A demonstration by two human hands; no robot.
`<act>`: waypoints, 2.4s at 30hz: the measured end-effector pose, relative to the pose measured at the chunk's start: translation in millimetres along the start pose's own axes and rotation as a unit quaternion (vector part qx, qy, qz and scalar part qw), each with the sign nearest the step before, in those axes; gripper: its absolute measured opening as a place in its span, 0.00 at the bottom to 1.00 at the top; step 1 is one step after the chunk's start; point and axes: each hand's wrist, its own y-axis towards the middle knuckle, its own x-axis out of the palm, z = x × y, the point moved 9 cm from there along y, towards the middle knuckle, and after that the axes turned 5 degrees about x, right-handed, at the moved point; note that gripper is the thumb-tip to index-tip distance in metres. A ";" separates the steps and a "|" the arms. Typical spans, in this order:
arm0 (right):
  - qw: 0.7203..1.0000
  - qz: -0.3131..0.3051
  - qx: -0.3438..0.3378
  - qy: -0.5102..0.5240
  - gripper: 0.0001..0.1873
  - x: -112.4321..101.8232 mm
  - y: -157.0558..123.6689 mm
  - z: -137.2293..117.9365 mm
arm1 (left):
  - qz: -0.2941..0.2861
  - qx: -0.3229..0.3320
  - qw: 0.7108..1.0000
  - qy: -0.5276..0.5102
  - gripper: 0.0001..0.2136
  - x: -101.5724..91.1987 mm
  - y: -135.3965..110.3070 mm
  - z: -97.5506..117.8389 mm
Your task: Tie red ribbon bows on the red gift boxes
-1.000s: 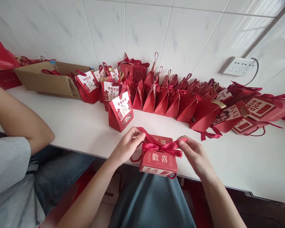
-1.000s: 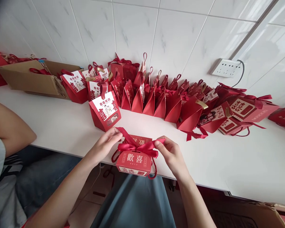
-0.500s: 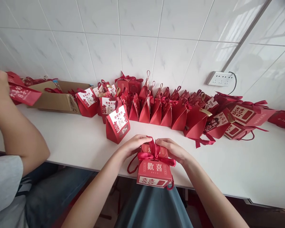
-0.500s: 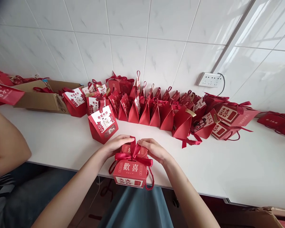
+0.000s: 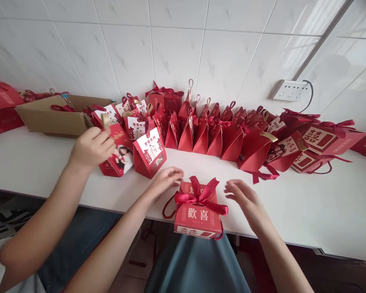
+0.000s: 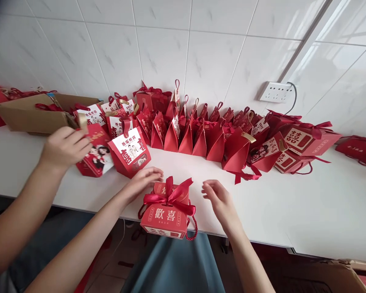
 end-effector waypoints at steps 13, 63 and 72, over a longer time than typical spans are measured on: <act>0.879 0.098 -0.387 -0.259 0.16 43.3 -100.1 -44.7 | -0.248 0.222 0.902 0.276 0.14 62.5 -37.5 70.0; 0.964 -0.082 -0.224 -0.115 0.57 32.0 -23.6 -15.7 | -0.125 -0.001 0.990 0.063 0.15 56.7 -97.6 -8.1; 0.943 -0.089 -0.294 -0.127 0.53 29.5 -26.9 -24.7 | -0.180 -0.035 0.972 0.145 0.15 41.8 -99.6 -21.3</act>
